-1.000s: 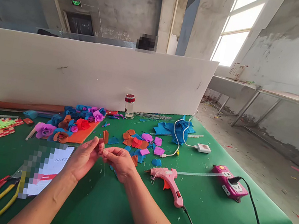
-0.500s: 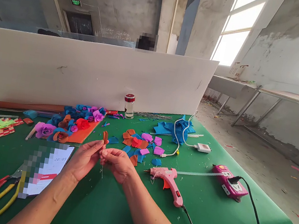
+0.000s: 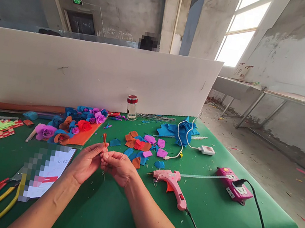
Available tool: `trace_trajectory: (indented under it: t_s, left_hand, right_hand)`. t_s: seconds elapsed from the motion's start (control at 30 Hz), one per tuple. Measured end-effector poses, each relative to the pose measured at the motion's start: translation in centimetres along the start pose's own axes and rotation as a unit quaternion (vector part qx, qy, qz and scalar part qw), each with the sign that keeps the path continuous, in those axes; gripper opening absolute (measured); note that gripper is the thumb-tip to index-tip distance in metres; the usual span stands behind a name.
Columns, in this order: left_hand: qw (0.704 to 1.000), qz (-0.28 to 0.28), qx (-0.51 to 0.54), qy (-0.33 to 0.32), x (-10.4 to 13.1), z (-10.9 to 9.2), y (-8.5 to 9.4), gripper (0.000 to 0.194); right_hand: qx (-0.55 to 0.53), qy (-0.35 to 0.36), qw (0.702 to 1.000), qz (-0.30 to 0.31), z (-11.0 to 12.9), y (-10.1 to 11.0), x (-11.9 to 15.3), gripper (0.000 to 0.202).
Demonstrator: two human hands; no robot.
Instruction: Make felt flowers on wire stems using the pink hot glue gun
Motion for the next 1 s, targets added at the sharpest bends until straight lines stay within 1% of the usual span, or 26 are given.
trace_trajectory:
  t_s: [0.13, 0.33, 0.53, 0.8, 1.0]
  left_hand:
    - [1.000, -0.002, 0.007, 0.008, 0.12, -0.04, -0.07, 0.035]
    - [1.000, 0.004, 0.007, 0.010, 0.22, -0.18, -0.20, 0.032]
    - [1.000, 0.005, 0.004, 0.001, 0.36, -0.37, -0.31, 0.031]
    - [0.999, 0.039, -0.010, -0.004, 0.48, -0.54, -0.55, 0.029]
    - [0.999, 0.046, -0.014, -0.003, 0.51, -0.60, -0.68, 0.029]
  right_hand:
    - [-0.005, -0.005, 1.000, 0.001, -0.04, 0.01, 0.00, 0.033]
    - [-0.004, -0.015, 1.000, -0.008, -0.08, -0.06, 0.04, 0.033]
    - [-0.008, -0.020, 1.000, -0.005, -0.05, -0.20, 0.07, 0.033]
    - [-0.005, -0.025, 1.000, -0.012, -0.17, 0.01, 0.03, 0.036]
    - [0.007, -0.022, 1.000, -0.010, -0.13, -0.02, 0.05, 0.036]
Point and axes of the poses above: each hand's wrist, its own x-axis away from the middle knuckle, its own y-axis out of the back of the hand, z = x × y, the point moved 3 cm from there along -x, towards the middle knuckle, and after that the axes turned 1 degree about -x, right-handed, at the moved point
